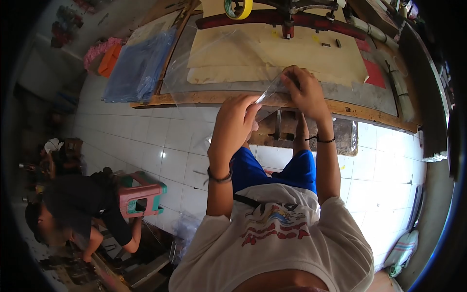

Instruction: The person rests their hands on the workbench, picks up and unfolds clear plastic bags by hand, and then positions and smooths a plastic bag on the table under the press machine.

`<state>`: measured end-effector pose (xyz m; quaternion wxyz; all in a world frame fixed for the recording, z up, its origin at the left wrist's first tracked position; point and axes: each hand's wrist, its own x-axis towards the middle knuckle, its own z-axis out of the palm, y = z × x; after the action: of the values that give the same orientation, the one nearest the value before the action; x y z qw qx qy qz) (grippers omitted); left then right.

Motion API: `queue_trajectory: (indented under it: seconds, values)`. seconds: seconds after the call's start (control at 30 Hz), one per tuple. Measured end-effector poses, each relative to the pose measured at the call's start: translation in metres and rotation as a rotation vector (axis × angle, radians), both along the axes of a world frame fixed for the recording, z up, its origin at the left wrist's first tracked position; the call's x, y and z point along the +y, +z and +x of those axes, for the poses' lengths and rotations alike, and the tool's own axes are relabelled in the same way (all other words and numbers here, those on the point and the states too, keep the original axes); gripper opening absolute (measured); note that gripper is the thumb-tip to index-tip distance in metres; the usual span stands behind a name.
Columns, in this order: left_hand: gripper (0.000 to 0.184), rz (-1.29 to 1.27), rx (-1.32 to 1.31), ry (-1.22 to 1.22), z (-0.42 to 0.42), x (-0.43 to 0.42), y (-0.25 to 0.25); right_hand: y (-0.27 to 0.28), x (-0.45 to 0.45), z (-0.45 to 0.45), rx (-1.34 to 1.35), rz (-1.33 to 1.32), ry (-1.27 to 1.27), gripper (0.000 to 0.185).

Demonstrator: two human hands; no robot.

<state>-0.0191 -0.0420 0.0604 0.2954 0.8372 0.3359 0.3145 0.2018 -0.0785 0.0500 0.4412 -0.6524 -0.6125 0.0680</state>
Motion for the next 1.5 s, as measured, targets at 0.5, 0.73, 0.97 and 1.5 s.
queue_trajectory:
  seconds: [0.5, 0.73, 0.97, 1.5]
  values:
    - [0.047, -0.618, -0.717, 0.479, -0.093, -0.044, -0.101, -0.010, 0.008, 0.002, 0.031, 0.013, 0.019, 0.024]
    - [0.048, -0.799, -0.784, 0.508, -0.083, -0.030, -0.102, -0.007, 0.005, 0.000, 0.162, 0.026, -0.020, 0.027]
    - [0.051, -0.684, -0.714, 0.552, -0.056, -0.022, -0.085, -0.018, 0.005, 0.009, 0.154, 0.219, -0.142, 0.048]
    - [0.039, 0.603, 0.074, 0.566, -0.052, -0.015, -0.050, 0.000, 0.022, 0.020, -0.104, -0.033, -0.017, 0.039]
